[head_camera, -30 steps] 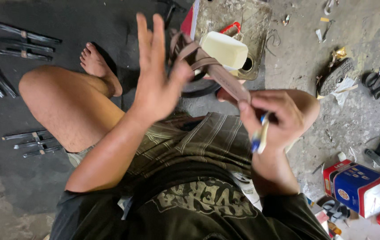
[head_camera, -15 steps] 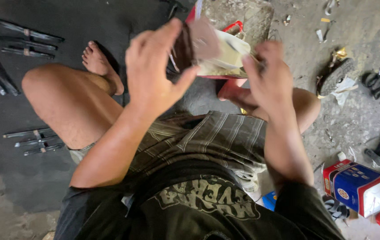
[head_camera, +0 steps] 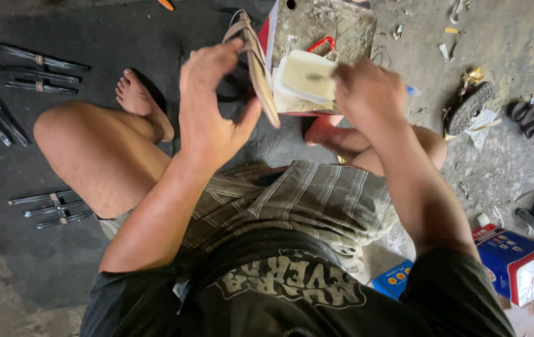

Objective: The person sits on the floor and repeatedly applies a white substance to the straps of wooden sandals using a toothbrush. They handle multiple sandals one at a time, dipping the brush into a container and brushing the straps before placing the sandals on a nearby rack.

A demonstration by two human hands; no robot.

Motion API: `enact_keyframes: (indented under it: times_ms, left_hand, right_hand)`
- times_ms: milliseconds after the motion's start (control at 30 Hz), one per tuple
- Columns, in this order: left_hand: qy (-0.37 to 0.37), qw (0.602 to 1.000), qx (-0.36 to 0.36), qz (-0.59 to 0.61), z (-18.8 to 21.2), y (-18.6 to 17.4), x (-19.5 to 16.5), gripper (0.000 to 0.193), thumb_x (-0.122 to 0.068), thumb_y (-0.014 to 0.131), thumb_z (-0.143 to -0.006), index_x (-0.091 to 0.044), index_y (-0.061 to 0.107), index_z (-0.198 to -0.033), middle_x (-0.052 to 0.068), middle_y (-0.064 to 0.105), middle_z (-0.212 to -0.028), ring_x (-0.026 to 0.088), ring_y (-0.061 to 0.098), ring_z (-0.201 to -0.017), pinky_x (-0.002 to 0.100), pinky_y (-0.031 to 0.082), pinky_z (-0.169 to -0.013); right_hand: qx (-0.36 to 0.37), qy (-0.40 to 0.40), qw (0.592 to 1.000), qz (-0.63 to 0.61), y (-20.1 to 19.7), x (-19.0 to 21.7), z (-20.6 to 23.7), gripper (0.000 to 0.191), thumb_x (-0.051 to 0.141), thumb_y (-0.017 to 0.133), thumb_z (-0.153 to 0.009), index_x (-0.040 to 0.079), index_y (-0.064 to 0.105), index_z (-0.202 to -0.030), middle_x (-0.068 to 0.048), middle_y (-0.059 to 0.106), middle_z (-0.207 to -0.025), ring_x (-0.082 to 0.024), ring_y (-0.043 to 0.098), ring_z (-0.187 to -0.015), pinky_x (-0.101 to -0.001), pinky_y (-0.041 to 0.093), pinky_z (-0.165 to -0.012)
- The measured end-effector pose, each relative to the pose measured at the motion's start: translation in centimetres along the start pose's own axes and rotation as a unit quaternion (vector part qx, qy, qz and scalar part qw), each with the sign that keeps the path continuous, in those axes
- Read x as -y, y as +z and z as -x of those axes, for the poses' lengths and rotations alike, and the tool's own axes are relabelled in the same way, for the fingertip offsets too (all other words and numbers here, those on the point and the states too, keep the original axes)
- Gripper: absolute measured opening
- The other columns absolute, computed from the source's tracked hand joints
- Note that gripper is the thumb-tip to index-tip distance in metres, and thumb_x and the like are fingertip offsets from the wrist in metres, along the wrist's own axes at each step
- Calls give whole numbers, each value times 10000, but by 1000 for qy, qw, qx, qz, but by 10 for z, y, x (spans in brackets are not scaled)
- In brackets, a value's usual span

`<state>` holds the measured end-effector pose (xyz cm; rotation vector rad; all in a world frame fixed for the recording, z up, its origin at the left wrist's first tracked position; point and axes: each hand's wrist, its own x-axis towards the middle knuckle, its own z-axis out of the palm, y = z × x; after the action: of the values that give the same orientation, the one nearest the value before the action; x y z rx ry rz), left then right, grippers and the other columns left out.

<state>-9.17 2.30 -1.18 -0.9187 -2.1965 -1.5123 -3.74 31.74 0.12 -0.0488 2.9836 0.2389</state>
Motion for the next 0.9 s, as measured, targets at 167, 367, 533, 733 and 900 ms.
enact_keyframes:
  times_ms: [167, 367, 533, 733, 900]
  left_hand:
    - [56, 998, 19, -12, 4, 4, -1, 527, -97, 911, -886, -141, 533, -1251, 88, 559, -1466, 366, 531, -1395, 600, 296, -1255]
    - [178, 984, 5, -13, 6, 11, -11, 325, -92, 878, -912, -227, 652, -1102, 80, 629, -1368, 349, 585, -1279, 663, 271, -1229]
    - [212, 977, -4, -26, 7, 17, -15, 350, -57, 868, -948, -296, 679, -1121, 13, 634, -1363, 299, 605, -1247, 674, 288, -1225]
    - [214, 977, 2, -14, 7, 17, -16, 348, -71, 864, -950, -308, 693, -1139, 7, 642, -1365, 299, 608, -1252, 684, 275, -1223]
    - [172, 985, 1, -20, 8, 11, -18, 294, -129, 885, -923, -275, 709, -1108, 42, 638, -1369, 312, 603, -1257, 684, 302, -1215]
  right_hand:
    - [0, 26, 993, -118, -48, -1, 59, 177, 240, 641, -948, 135, 766, -1016, -126, 724, -858, -289, 683, -724, -426, 525, -620]
    - [-149, 35, 739, -656, -44, 44, 98, 186, -1, 660, -997, 25, 681, -1180, -50, 739, -993, -45, 602, -748, -188, 464, -648]
    - [-193, 48, 678, -708, -31, 73, 103, 165, -57, 634, -1022, -9, 647, -1179, -91, 727, -1033, -82, 623, -822, -206, 489, -739]
    - [-266, 2, 725, -635, -39, 80, 94, 148, -66, 617, -1066, -6, 638, -1200, -87, 689, -1005, -106, 635, -842, -208, 491, -748]
    - [-262, -76, 712, -648, -42, 86, 100, 103, 16, 633, -1052, 25, 638, -1154, -85, 682, -1004, -100, 608, -793, -225, 474, -723]
